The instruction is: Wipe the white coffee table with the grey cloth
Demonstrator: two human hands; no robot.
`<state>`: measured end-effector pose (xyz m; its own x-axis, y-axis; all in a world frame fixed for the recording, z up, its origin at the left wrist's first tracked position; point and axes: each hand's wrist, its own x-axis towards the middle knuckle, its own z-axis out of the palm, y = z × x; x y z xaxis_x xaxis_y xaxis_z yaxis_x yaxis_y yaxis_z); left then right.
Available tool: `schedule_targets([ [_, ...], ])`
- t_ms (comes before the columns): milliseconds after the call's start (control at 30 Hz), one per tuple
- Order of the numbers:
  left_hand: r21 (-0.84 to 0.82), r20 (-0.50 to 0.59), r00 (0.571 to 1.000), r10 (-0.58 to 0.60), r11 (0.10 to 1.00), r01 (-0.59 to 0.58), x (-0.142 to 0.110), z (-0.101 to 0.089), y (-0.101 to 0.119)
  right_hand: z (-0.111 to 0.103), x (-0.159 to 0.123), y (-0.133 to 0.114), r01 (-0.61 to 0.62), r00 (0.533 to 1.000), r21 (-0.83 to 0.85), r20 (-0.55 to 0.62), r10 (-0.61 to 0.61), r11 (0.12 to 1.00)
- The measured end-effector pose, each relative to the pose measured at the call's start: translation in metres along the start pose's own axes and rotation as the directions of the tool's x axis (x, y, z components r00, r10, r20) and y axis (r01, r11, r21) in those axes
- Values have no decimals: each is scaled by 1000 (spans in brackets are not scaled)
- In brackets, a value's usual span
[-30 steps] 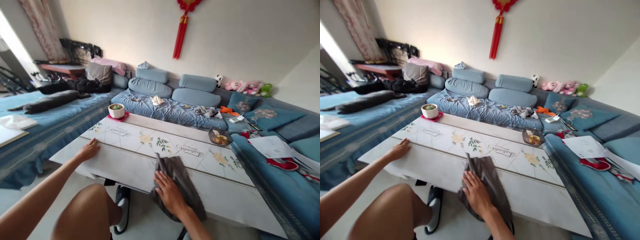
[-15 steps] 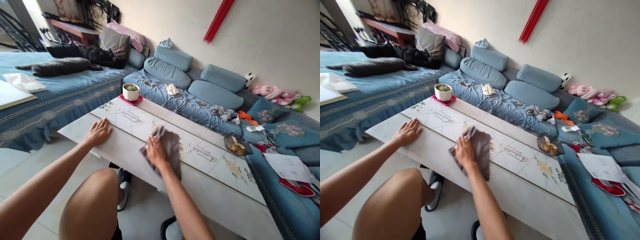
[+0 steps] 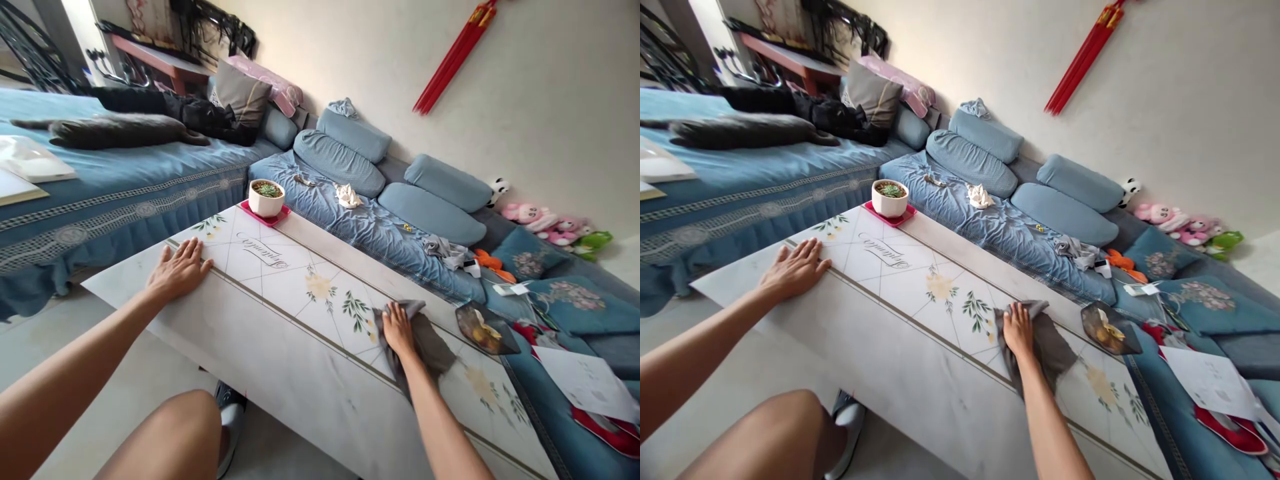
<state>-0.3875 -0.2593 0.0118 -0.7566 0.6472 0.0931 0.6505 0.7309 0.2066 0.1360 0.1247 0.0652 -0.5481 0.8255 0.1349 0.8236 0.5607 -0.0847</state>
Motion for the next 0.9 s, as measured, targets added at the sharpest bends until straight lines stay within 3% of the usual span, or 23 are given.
schedule_targets([
  [67,-9,-11,1000,3,1000,-3,-1,0,2,-3,44,-79,116,993,16,9,-117,993],
  [133,-10,0,1000,-5,1000,5,-3,-5,4,0,55,-171,293,955,51,33,-295,955],
  [200,9,37,999,-13,1000,12,-6,-13,6,8,30,-249,467,878,98,67,-474,879],
  [267,52,74,997,-16,999,12,-9,-18,8,18,-24,-286,639,746,182,87,-660,747],
  [333,96,78,997,-21,995,13,-11,-18,8,26,-89,-268,747,598,307,76,-798,589],
  [367,111,64,998,-26,994,19,-11,-16,7,29,-119,-240,750,574,351,79,-815,561],
  [400,121,43,999,-27,992,22,-10,-12,5,31,-142,-203,721,600,365,97,-794,589],
  [467,121,-8,1000,-12,993,13,-8,-1,0,31,-158,-116,615,732,300,127,-670,729],
  [533,107,-57,998,3,994,3,-5,10,-7,26,-129,-41,463,868,189,101,-486,866],
  [600,91,-94,995,26,996,-17,-3,17,-12,19,-62,-3,257,962,90,72,-263,962],
  [667,82,-113,992,52,996,-43,-3,20,-14,10,21,-15,101,993,31,63,-103,994],
  [700,81,-116,991,65,995,-56,-3,20,-15,6,61,-38,75,995,20,63,-76,997],
  [767,81,-120,990,72,995,-63,-3,17,-14,1,119,-109,146,988,42,54,-148,988],
  [833,82,-114,991,64,995,-55,-3,12,-12,3,136,-196,287,955,90,48,-292,954],
  [900,91,-88,994,58,995,-50,-4,7,-9,10,111,-274,429,895,141,65,-441,892],
])
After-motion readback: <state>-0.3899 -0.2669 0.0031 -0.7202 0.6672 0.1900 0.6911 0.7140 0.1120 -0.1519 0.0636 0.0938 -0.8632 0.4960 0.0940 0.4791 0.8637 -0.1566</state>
